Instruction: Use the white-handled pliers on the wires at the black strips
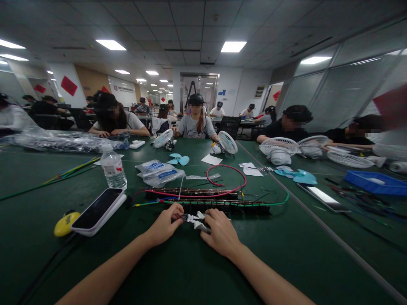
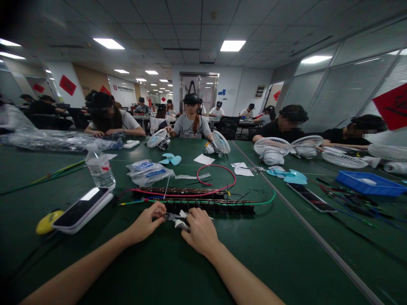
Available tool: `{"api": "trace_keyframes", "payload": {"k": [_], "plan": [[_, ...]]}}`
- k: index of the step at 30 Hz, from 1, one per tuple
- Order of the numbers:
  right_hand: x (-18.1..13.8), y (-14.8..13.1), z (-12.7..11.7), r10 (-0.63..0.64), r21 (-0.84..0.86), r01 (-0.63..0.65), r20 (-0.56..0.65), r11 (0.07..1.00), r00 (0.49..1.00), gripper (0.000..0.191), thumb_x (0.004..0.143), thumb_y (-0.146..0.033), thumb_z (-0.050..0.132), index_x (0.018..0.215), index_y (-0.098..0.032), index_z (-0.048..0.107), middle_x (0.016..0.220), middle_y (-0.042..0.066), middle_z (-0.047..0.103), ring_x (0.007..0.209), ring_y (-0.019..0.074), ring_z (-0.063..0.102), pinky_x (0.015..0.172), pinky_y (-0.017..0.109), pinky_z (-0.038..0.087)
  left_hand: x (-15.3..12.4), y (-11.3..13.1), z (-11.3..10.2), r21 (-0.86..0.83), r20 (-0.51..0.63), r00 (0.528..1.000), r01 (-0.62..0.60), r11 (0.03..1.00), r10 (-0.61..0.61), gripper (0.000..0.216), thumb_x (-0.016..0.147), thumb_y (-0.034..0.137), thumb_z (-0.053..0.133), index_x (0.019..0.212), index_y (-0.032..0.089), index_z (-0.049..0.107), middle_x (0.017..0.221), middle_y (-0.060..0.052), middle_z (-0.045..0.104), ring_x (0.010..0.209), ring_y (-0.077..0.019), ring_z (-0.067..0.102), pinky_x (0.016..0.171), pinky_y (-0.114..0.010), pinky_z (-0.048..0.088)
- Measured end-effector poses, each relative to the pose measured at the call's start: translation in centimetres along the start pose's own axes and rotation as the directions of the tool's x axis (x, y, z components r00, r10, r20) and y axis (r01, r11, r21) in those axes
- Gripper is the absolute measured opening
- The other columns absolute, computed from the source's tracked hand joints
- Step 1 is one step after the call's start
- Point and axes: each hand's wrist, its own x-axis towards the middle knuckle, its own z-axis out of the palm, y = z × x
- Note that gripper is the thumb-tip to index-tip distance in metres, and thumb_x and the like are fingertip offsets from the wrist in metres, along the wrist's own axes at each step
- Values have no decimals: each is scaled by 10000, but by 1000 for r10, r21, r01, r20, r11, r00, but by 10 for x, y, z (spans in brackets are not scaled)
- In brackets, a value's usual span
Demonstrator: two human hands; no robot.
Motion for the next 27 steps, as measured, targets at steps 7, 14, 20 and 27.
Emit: {"api": "trace_keyframes", "payload": {"k": [7, 14, 20, 27], "plan": [[0, 0, -1, -15, 6, 15, 7, 1000, 1000, 159, 750, -276, 597, 866, -168, 608, 1072, 86, 563, 973, 223, 482, 834, 343, 376, 0, 1, 0, -28, 11, 1000, -4, 1000, 4, 164, 806, 110, 520, 949, 190, 506, 859, -19, 636, 840, -181, 628, 785, -318, 483], [1, 1, -1, -8, -1, 8, 23, 1000, 1000, 173, 756, -285, 605, 882, -167, 615, 1065, 83, 572, 958, 221, 491, 818, 336, 378, 0, -3, 1, -13, 4, 1000, -27, 1000, 27, 173, 799, 84, 510, 939, 185, 516, 843, -13, 627, 817, -175, 622, 772, -316, 485], [2, 1, 2, 3, -14, -2, 44, 1000, 999, 195, 761, -302, 603, 899, -166, 630, 1061, 82, 588, 951, 212, 516, 819, 322, 386, 0, -5, 2, -1, 4, 999, -42, 999, 42, 184, 797, 80, 508, 948, 184, 517, 853, -16, 622, 814, -172, 617, 760, -309, 481], [2, -3, -2, 67, -61, -62, 84, 996, 994, 201, 769, -357, 581, 855, -188, 650, 968, 56, 625, 876, 194, 556, 749, 280, 409, 0, -1, 1, 27, 2, 1000, -22, 999, 22, 177, 800, 98, 529, 954, 185, 518, 874, -25, 621, 824, -177, 613, 773, -318, 482]]}}
